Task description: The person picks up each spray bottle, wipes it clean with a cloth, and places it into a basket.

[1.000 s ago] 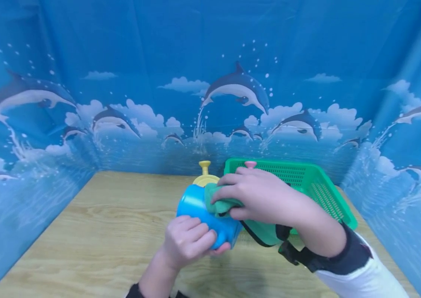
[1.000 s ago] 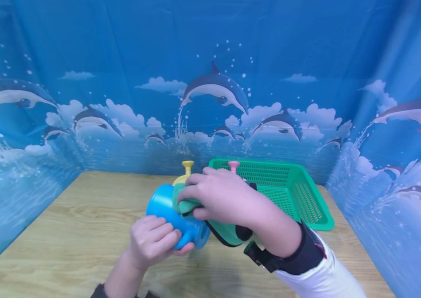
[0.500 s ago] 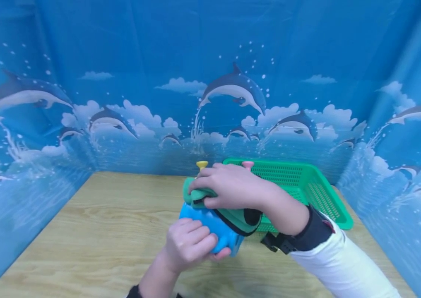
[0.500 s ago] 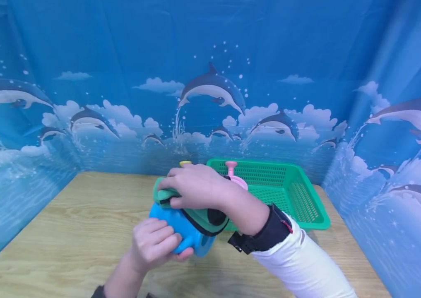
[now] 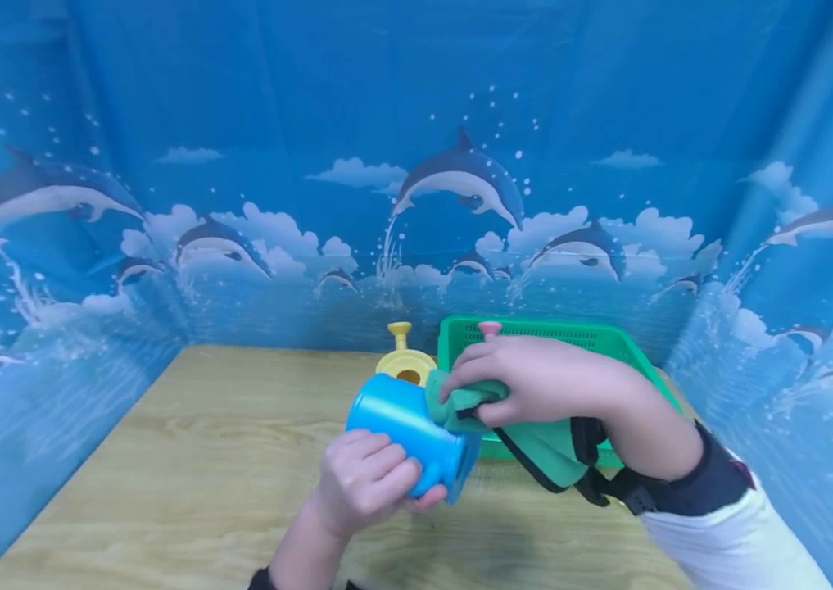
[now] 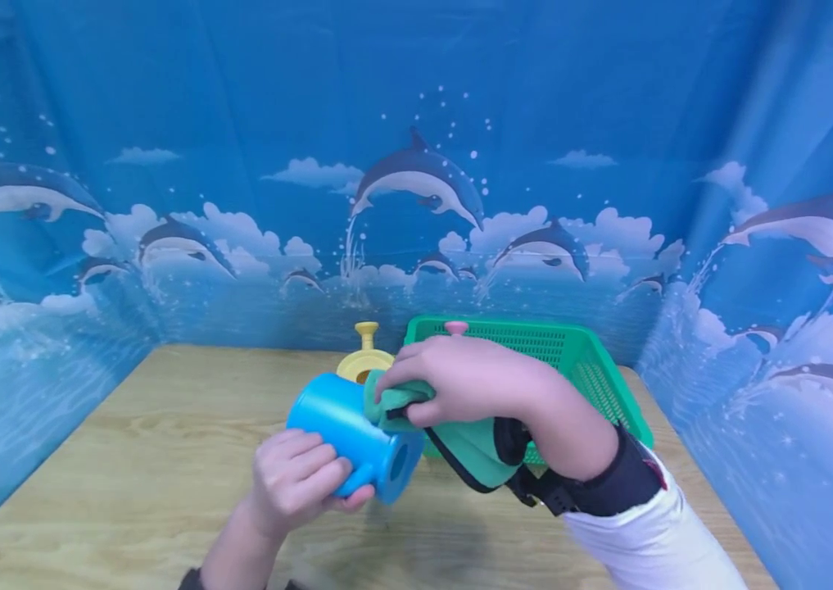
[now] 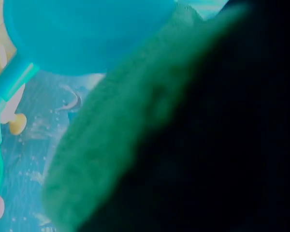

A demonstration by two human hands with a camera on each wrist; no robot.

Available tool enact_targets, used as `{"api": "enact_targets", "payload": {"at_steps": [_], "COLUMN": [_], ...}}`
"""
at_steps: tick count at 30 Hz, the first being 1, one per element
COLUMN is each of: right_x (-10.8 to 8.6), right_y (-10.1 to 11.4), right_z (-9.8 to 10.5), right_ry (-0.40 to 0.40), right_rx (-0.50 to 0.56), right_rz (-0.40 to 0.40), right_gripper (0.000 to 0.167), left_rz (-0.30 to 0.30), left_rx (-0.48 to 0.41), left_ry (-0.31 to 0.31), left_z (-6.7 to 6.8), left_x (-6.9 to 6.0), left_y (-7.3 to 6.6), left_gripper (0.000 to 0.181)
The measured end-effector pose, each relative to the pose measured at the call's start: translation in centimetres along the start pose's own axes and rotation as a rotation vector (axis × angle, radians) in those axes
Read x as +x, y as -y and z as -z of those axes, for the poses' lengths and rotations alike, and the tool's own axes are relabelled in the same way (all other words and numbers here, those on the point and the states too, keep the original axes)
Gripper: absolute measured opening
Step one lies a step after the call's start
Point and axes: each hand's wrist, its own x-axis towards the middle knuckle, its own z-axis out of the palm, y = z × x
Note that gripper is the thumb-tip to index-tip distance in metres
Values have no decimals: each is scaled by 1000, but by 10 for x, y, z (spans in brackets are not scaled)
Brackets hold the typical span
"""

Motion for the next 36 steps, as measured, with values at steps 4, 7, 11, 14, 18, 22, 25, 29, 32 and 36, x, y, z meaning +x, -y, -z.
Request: {"api": "enact_targets", "payload": {"at_steps": [4,7,11,14,18,22,25,29,32,36], "right_x": [-5,2,17,31,48,63,68,64,55,38], "right_y": [-7,-8,-7,-10,-14,-14,-15,-18,-22,-27], "right_z": [1,1,0,-3,-6,-10,-12,-12,-9,-4], "right_ry": [-6,-9,1,6,7,14,27,47,65,89], "right_rx": [49,83,96,110,141,167,187,212,232,259], "right_rz": [71,94,22,-23,-37,-29,-21,-30,-23,-10], "right_gripper": [33,31,30,30,30,30,31,31,30,30], "left_rz": [-2,4,-4,-8,-25,-50,-38,-36,-42,-31], "left_rx": [3,6,1,-10,-26,-28,-30,-42,-50,-55], "left_ry": [-5,-11,-22,-36,-57,-82,-85,-91,-95,-86], "left_z": [4,7,7,5,4,3,3,2,1,0], "left_x": [-1,0,3,5,9,12,12,10,8,7], "left_y": [-1,-2,-2,-3,-3,-4,-5,-7,-7,-6], "left_gripper": [48,48,48,48,48,47,47,47,47,47]}}
